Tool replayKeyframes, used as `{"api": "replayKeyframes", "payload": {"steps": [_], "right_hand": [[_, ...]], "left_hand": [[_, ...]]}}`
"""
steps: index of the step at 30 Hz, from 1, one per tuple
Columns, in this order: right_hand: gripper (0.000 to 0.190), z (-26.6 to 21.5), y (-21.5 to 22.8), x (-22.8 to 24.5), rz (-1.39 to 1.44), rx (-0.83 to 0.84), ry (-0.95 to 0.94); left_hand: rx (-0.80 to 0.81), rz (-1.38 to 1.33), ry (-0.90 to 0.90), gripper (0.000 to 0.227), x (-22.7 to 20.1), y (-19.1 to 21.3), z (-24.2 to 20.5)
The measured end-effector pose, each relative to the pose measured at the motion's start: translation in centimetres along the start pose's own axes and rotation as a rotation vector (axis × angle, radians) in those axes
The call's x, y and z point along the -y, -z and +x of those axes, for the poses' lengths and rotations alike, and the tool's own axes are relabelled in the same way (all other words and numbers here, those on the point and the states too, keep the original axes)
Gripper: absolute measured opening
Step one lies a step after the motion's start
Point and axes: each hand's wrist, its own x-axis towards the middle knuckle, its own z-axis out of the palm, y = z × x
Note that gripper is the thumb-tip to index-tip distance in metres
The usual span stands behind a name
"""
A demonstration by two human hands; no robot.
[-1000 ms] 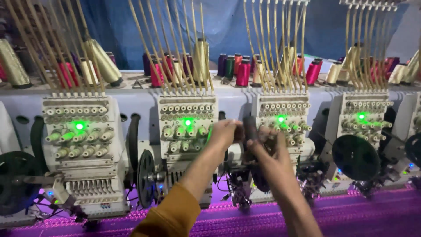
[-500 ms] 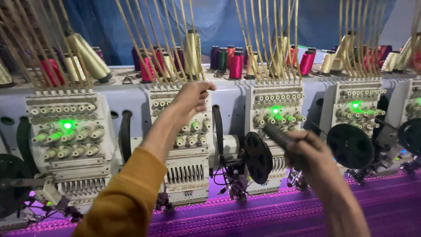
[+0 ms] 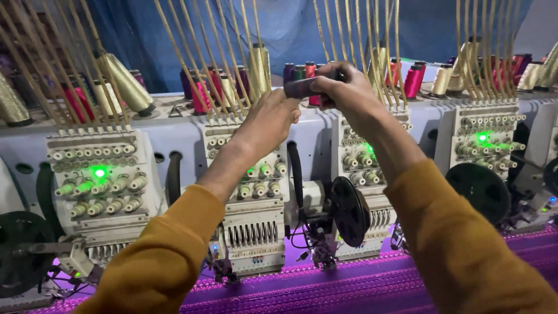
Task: Replacing a thread cone on an industrial embroidery machine and adjusting the thread and fabric on the machine heads.
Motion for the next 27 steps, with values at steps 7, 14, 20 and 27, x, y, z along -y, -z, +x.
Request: {"api": "replayKeyframes", "payload": {"steps": [7, 14, 20, 27], "right_hand": [[0.066, 1.5, -0.1, 0.2, -0.125, 0.121, 0.018], [0.057, 1.5, 1.7, -2.0, -0.420, 0.107, 0.074], [0.055, -4.5, 0.1, -0.7, -0.484, 0.136, -0.013], [0.054, -6.0, 4.5, -1.5, -0.394, -0.036, -0.039]], "left_hand": [[-0.065, -0.094, 0.019, 0.016, -0.5, 0.6, 0.4], [-0.039, -0.951, 0.472, 0.023, -2.7, 0.3, 0.3], [-0.121, -1.691, 0.962, 0.026, -5.2, -3.0, 0.9], [-0.040, -1.567, 1.054, 0.029, -5.6, -3.2, -0.6]]}}
